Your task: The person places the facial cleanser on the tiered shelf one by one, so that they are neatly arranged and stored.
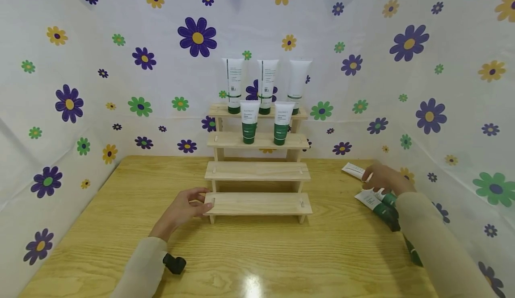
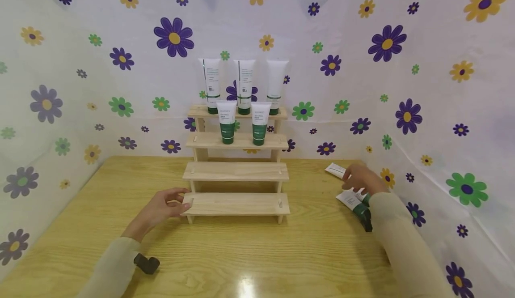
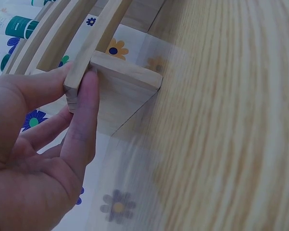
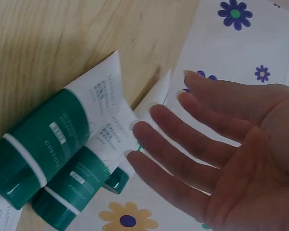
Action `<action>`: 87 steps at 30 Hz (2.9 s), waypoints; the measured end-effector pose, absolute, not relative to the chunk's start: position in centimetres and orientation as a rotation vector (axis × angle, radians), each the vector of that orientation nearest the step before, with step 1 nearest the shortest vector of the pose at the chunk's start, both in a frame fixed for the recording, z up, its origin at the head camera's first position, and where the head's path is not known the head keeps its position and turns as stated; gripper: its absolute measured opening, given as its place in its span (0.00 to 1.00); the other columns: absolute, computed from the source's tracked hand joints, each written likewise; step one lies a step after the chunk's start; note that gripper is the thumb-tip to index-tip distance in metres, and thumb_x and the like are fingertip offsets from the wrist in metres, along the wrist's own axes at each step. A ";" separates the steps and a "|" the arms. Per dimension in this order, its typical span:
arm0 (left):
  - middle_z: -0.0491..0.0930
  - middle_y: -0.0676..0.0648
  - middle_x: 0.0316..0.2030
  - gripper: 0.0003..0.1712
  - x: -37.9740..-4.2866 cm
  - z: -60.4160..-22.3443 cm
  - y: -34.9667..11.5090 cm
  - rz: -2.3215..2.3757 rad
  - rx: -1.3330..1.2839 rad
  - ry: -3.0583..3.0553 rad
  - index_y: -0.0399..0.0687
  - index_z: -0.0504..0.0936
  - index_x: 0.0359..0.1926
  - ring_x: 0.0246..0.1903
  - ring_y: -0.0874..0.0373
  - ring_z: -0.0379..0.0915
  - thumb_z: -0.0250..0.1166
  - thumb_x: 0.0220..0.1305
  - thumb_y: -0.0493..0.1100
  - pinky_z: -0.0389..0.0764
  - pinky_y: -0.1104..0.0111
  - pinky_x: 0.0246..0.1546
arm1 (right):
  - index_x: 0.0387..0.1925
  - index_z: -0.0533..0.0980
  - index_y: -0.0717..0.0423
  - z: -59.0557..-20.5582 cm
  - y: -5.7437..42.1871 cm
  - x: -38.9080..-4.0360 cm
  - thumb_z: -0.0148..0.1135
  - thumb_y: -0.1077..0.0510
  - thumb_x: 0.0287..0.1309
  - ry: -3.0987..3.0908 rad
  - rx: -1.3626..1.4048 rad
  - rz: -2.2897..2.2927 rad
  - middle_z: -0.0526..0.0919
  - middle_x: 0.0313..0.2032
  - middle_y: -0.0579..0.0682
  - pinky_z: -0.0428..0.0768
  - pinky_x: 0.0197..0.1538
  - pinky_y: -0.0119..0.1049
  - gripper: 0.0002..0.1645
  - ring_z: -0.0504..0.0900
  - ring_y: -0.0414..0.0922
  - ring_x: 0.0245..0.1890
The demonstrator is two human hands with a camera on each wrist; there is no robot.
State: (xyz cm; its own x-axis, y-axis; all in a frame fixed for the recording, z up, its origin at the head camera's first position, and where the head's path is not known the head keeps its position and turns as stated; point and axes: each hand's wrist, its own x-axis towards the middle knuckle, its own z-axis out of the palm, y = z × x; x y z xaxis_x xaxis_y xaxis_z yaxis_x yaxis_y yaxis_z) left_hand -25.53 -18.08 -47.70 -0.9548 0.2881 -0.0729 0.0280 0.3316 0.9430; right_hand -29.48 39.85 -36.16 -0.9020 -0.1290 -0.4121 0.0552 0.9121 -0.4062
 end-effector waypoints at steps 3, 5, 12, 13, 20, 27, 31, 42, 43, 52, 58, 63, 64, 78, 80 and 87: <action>0.79 0.36 0.50 0.37 -25.5 -47.7 -18.2 1.662 0.287 2.374 0.36 0.69 0.72 0.45 0.55 0.85 0.71 0.68 0.44 0.90 0.62 0.44 | 0.59 0.72 0.75 -36.6 40.5 -29.4 0.65 0.63 0.67 2.582 0.049 -0.526 0.80 0.52 0.75 0.87 0.51 0.57 0.24 0.84 0.66 0.50; 0.79 0.36 0.50 0.36 -25.5 -47.7 -18.2 1.664 0.276 2.373 0.37 0.69 0.72 0.45 0.55 0.85 0.71 0.68 0.44 0.90 0.62 0.44 | 0.58 0.73 0.74 -36.9 40.8 -29.4 0.65 0.63 0.66 2.559 0.088 -0.481 0.80 0.51 0.74 0.87 0.51 0.56 0.24 0.84 0.65 0.49; 0.79 0.36 0.50 0.36 -25.5 -47.6 -18.1 1.673 0.275 2.365 0.36 0.69 0.72 0.45 0.54 0.85 0.72 0.67 0.43 0.90 0.62 0.44 | 0.53 0.78 0.66 -38.1 41.6 -28.7 0.68 0.64 0.59 2.569 0.189 -0.330 0.82 0.43 0.62 0.83 0.43 0.48 0.20 0.80 0.56 0.42; 0.79 0.36 0.50 0.37 -25.4 -47.6 -18.1 1.675 0.277 2.363 0.36 0.69 0.72 0.45 0.54 0.85 0.72 0.67 0.43 0.90 0.62 0.44 | 0.53 0.78 0.65 -38.3 41.7 -28.6 0.68 0.64 0.58 2.577 0.184 -0.304 0.82 0.42 0.61 0.82 0.42 0.46 0.20 0.79 0.56 0.42; 0.79 0.34 0.51 0.38 -25.3 -47.5 -18.2 1.682 0.316 2.347 0.33 0.67 0.73 0.46 0.54 0.85 0.70 0.69 0.43 0.90 0.59 0.46 | 0.34 0.80 0.63 -39.1 41.7 -28.7 0.65 0.63 0.62 2.595 0.095 -0.115 0.76 0.29 0.51 0.72 0.36 0.38 0.05 0.74 0.48 0.32; 0.78 0.35 0.51 0.37 -25.3 -47.4 -18.2 1.681 0.285 2.345 0.36 0.68 0.73 0.45 0.55 0.84 0.71 0.68 0.43 0.90 0.62 0.45 | 0.39 0.77 0.66 -39.8 41.3 -29.2 0.75 0.56 0.59 2.580 0.167 -0.079 0.76 0.32 0.55 0.76 0.39 0.40 0.18 0.75 0.49 0.35; 0.79 0.35 0.51 0.37 -25.3 -47.5 -18.2 1.672 0.278 2.356 0.36 0.68 0.72 0.45 0.55 0.84 0.71 0.68 0.43 0.90 0.63 0.45 | 0.37 0.77 0.67 -39.9 40.8 -29.2 0.75 0.56 0.59 2.562 0.145 -0.068 0.76 0.31 0.54 0.78 0.38 0.37 0.18 0.78 0.48 0.33; 0.79 0.35 0.50 0.38 -25.3 -47.5 -18.3 1.658 0.279 2.356 0.34 0.67 0.72 0.44 0.55 0.84 0.71 0.68 0.44 0.90 0.61 0.45 | 0.60 0.69 0.73 -39.9 40.8 -28.0 0.73 0.59 0.61 2.513 0.192 -0.481 0.78 0.50 0.69 0.88 0.42 0.49 0.34 0.83 0.59 0.44; 0.79 0.36 0.50 0.38 -25.3 -47.5 -18.3 1.664 0.264 2.351 0.35 0.68 0.72 0.44 0.55 0.84 0.71 0.68 0.44 0.90 0.62 0.45 | 0.60 0.69 0.72 -39.9 40.9 -27.9 0.73 0.59 0.61 2.506 0.198 -0.518 0.78 0.51 0.70 0.88 0.43 0.50 0.34 0.83 0.60 0.45; 0.77 0.36 0.51 0.37 -25.3 -47.1 -18.1 1.654 0.261 2.345 0.36 0.68 0.72 0.43 0.55 0.83 0.71 0.68 0.44 0.90 0.60 0.46 | 0.62 0.67 0.72 -38.3 40.3 -28.2 0.70 0.55 0.64 2.537 0.081 -0.613 0.76 0.52 0.69 0.88 0.45 0.49 0.34 0.82 0.58 0.45; 0.78 0.35 0.51 0.37 -25.5 -47.1 -18.1 1.661 0.263 2.344 0.35 0.68 0.72 0.43 0.55 0.83 0.71 0.68 0.44 0.90 0.61 0.45 | 0.63 0.66 0.75 -36.7 38.7 -29.0 0.69 0.57 0.66 2.568 -0.058 -0.676 0.76 0.53 0.74 0.90 0.45 0.52 0.35 0.85 0.60 0.46; 0.78 0.35 0.51 0.37 -25.4 -47.3 -18.1 1.671 0.264 2.346 0.35 0.68 0.72 0.44 0.55 0.83 0.71 0.68 0.43 0.90 0.60 0.45 | 0.61 0.69 0.74 -35.7 37.0 -29.4 0.69 0.55 0.66 2.624 -0.143 -0.709 0.80 0.52 0.74 0.91 0.42 0.51 0.33 0.88 0.56 0.43; 0.78 0.35 0.51 0.37 -25.4 -47.3 -18.1 1.674 0.262 2.345 0.35 0.68 0.72 0.44 0.55 0.84 0.71 0.68 0.43 0.90 0.60 0.45 | 0.60 0.69 0.73 -35.5 36.7 -29.6 0.69 0.55 0.66 2.628 -0.153 -0.716 0.82 0.50 0.72 0.91 0.42 0.50 0.31 0.88 0.54 0.42; 0.78 0.34 0.51 0.36 -25.6 -47.6 -18.2 1.679 0.279 2.348 0.35 0.68 0.72 0.44 0.55 0.84 0.70 0.69 0.43 0.91 0.61 0.45 | 0.63 0.65 0.74 -32.0 31.5 -29.6 0.67 0.56 0.68 2.662 -0.261 -0.820 0.75 0.60 0.80 0.90 0.48 0.53 0.33 0.87 0.60 0.48; 0.78 0.34 0.51 0.35 -25.5 -47.6 -18.2 1.678 0.269 2.353 0.36 0.69 0.72 0.44 0.55 0.84 0.70 0.69 0.42 0.91 0.61 0.45 | 0.64 0.65 0.74 -31.8 31.1 -29.6 0.67 0.56 0.68 2.668 -0.272 -0.831 0.75 0.60 0.80 0.90 0.48 0.54 0.34 0.86 0.61 0.49; 0.78 0.35 0.52 0.36 -25.4 -47.5 -18.1 1.662 0.258 2.362 0.37 0.69 0.72 0.45 0.54 0.84 0.70 0.69 0.43 0.90 0.60 0.47 | 0.62 0.68 0.70 -31.2 29.0 -29.6 0.68 0.55 0.67 2.709 -0.265 -0.816 0.77 0.59 0.77 0.89 0.50 0.53 0.31 0.86 0.60 0.48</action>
